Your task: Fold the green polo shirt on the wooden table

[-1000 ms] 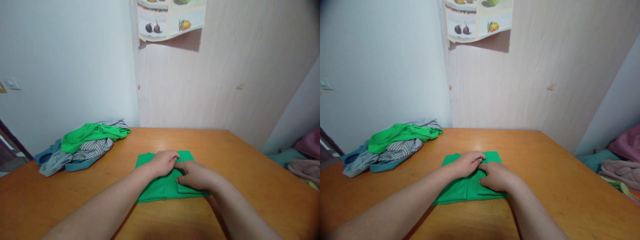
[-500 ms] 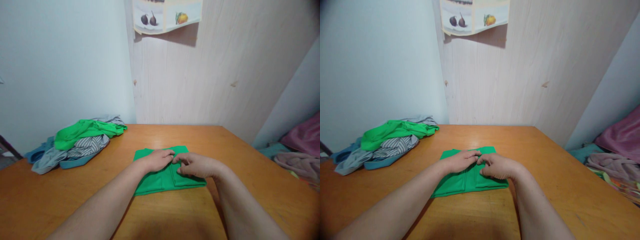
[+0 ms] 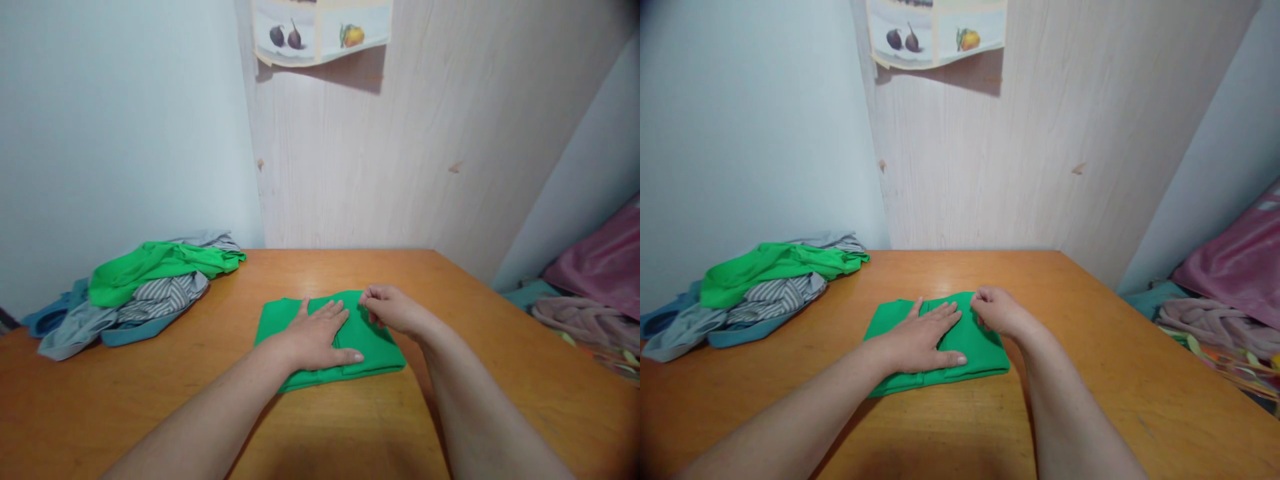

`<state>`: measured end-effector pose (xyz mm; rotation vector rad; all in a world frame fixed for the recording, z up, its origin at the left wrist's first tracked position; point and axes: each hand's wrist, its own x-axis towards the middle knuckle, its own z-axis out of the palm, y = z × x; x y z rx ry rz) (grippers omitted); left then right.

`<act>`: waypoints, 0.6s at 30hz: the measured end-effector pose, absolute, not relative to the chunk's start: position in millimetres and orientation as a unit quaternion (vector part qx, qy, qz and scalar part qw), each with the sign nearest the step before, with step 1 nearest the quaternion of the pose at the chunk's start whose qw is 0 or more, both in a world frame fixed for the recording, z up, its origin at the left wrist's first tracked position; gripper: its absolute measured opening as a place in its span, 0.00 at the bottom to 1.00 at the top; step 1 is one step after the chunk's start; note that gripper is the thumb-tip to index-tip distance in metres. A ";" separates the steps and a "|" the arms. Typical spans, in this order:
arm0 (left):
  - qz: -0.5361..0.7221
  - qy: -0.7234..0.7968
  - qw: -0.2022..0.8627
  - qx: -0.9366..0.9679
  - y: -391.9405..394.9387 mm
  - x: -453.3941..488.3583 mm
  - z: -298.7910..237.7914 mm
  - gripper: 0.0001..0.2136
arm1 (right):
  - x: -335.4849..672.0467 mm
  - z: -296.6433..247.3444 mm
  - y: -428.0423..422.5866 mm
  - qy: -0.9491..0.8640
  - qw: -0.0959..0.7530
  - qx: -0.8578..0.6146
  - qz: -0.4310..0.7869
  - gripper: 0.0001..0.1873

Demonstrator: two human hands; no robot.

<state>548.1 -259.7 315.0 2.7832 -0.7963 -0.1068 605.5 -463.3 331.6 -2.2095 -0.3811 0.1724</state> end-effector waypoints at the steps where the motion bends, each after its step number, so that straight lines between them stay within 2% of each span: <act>1: -0.036 -0.271 0.122 0.954 -259.2 548.0 314.2 0.44 | 607.9 330.4 -464.1 -0.149 0.429 -0.889 0.053 0.08; 4: -0.029 -0.265 0.124 0.956 -258.7 547.3 311.1 0.45 | 615.9 326.7 -465.2 -0.129 0.410 -0.902 -0.021 0.09; 9: -0.021 -0.261 0.133 0.956 -258.4 547.1 305.1 0.47 | 616.4 315.2 -453.5 -0.183 0.277 -0.935 -0.121 0.21; 14: -0.015 -0.263 0.124 0.957 -258.1 546.7 301.8 0.50 | 606.0 298.0 -437.9 -0.238 0.151 -0.959 -0.030 0.31; 18: -0.007 -0.261 0.118 0.958 -258.4 546.3 299.2 0.49 | 604.2 292.6 -436.1 -0.209 0.119 -0.970 0.042 0.36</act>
